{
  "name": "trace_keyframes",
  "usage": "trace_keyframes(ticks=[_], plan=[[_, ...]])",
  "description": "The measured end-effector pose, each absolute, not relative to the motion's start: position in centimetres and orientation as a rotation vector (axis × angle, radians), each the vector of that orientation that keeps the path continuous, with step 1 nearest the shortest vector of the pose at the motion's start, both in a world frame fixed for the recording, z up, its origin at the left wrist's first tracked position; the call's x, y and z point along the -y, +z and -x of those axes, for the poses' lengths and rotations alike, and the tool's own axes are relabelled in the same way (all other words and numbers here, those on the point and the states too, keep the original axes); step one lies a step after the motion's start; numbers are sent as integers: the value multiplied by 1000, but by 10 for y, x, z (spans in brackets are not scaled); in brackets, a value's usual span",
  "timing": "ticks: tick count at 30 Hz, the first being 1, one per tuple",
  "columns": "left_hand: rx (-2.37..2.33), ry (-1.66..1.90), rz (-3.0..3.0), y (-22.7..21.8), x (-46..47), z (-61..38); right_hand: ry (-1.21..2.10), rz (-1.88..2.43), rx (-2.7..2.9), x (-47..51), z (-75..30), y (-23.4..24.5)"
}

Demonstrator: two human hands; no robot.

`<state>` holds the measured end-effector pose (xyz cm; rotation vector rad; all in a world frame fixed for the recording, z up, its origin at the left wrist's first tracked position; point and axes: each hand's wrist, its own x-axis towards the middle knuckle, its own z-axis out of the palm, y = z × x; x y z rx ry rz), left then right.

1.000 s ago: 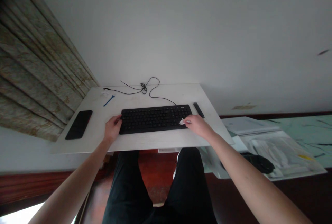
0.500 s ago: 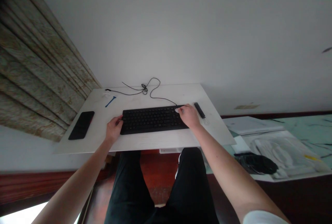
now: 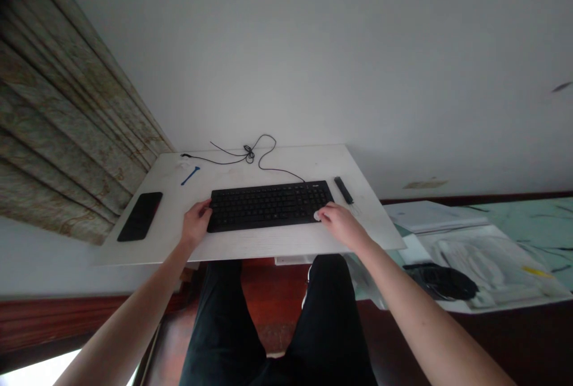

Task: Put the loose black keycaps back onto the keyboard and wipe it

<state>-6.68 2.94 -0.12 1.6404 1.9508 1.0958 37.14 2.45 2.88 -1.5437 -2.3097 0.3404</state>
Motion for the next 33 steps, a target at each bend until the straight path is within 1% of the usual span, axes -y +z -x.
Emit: trace_keyframes(ticks=[4, 11, 14, 19, 28, 30, 33], plan=[[-1953, 1105, -1630, -1, -29, 66, 362, 1501, 2323, -18, -381, 28], [-1950, 1117, -1649, 0, -30, 65, 77, 1633, 2167, -76, -370, 22], [-1948, 1115, -1650, 0, -30, 66, 20, 1682, 2159, -100, -361, 25], [-1939, 1117, -1651, -2, -30, 67, 31, 1739, 2180, -99, -364, 24], [-1955, 1101, -1651, -2, -29, 66, 312, 1529, 2267, -26, -399, 16], [-1959, 1097, -1650, -2, -29, 66, 291, 1535, 2226, -28, -401, 15], [-1969, 1089, -1648, -1, -29, 65, 170, 1613, 2135, -48, -398, 15]])
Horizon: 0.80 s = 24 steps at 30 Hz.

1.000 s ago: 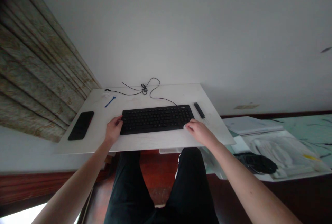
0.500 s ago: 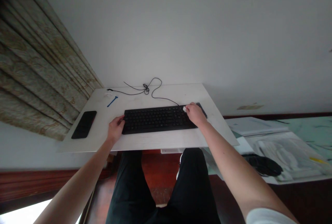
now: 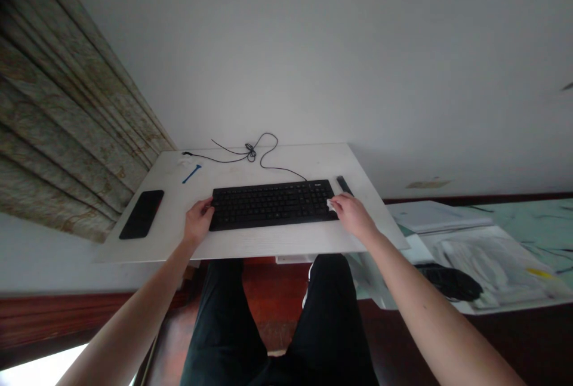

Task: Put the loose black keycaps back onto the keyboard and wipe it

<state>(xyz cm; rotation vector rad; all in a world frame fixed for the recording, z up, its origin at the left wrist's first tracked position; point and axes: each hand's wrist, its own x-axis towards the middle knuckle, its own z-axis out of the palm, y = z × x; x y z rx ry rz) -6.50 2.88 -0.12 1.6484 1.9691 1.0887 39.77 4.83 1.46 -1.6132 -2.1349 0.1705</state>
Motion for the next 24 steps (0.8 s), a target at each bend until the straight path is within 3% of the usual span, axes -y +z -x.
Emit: trace_keyframes(ticks=[9, 24], plan=[[-1964, 1067, -1666, 4, -29, 65, 18, 1833, 2099, -120, -381, 21], [-1978, 1106, -1639, -4, -31, 65, 241, 1571, 2161, -30, -394, 8]])
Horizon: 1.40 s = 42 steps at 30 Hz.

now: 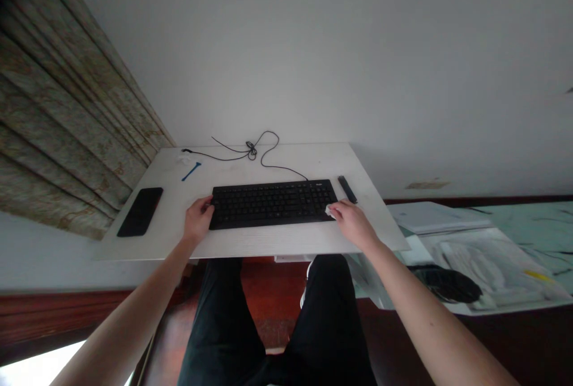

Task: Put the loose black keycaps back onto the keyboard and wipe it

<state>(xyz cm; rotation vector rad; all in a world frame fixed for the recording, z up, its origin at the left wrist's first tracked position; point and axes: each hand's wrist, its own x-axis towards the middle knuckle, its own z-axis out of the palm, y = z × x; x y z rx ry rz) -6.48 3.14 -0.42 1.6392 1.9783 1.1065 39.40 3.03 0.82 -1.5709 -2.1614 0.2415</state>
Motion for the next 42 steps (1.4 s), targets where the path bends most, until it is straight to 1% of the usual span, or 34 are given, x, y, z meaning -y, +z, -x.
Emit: trace_keyframes(ticks=[7, 11, 15, 20, 24, 28, 32, 42], plan=[[-1989, 1069, -1671, -1, -30, 66, 110, 1612, 2187, -96, -348, 22], [-1987, 1050, -1727, 0, -30, 66, 160, 1583, 2208, -116, -315, 30], [-1967, 1064, -1798, 1, -30, 65, 296, 1506, 2305, -99, -298, 30], [-1950, 1085, -1783, 3, -29, 63, 417, 1440, 2371, -51, -312, 26], [-1965, 1076, -1782, 1, -30, 63, 438, 1411, 2407, -31, -322, 28], [-1970, 1071, -1781, -1, -30, 64, 366, 1437, 2322, -46, -313, 27], [-1970, 1077, -1779, 0, -30, 64, 311, 1441, 2218, -72, -271, 23], [-1920, 1180, -1637, 1, -30, 67, 500, 1183, 2402, -81, -97, 27]])
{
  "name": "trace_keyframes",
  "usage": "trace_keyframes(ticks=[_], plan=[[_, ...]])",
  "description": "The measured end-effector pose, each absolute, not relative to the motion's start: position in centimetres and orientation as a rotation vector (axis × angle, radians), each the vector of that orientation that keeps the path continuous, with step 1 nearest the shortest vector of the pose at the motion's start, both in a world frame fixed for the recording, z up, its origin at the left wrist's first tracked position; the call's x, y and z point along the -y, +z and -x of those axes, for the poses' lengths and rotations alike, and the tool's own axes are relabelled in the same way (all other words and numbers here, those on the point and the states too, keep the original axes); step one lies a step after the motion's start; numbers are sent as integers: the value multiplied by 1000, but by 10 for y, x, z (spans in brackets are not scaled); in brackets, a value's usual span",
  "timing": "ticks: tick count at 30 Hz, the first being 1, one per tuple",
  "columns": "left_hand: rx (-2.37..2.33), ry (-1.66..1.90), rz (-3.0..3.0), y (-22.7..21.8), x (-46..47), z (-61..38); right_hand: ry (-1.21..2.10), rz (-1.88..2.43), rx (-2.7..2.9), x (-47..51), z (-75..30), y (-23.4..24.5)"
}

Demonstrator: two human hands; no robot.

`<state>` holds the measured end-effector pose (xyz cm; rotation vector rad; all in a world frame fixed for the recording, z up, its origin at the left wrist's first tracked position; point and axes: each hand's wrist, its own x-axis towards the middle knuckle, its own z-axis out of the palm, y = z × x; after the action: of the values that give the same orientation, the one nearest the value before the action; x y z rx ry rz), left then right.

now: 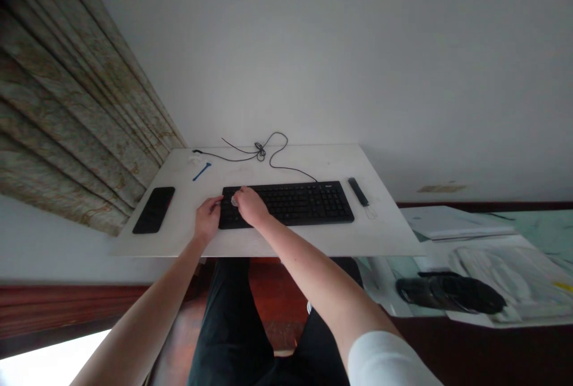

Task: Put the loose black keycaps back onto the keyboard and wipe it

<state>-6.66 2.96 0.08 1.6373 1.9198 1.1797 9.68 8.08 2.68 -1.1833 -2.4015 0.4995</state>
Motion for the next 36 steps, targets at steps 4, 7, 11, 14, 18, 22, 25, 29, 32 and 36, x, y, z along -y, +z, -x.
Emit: trace_keyframes(ticks=[4, 7, 11, 14, 18, 22, 25, 29, 32, 36], plan=[[-1923, 1213, -1544, 1, -28, 69, 536, 1153, 2454, -75, -51, 32], [-1934, 1228, -1497, 0, -28, 70, 489, 1187, 2480, -71, -39, 34], [-1937, 1226, -1487, 0, -29, 70, 412, 1183, 2529, -69, -49, 38], [-1940, 1193, -1504, 3, -29, 69, 342, 1180, 2565, -70, -68, 42], [-1954, 1149, -1502, 7, -28, 66, 240, 1229, 2650, -70, -101, 43], [-1953, 1137, -1488, 9, -27, 65, 117, 1268, 2682, -67, -142, 41], [-1945, 1147, -1491, 10, -26, 64, 38, 1298, 2693, -66, -181, 40], [-1943, 1161, -1505, 9, -25, 64, -66, 1401, 2660, -66, -243, 39], [-1942, 1176, -1509, 6, -26, 64, -109, 1490, 2572, -65, -286, 36], [-1938, 1190, -1508, 3, -28, 64, 17, 1571, 2352, -62, -317, 26]])
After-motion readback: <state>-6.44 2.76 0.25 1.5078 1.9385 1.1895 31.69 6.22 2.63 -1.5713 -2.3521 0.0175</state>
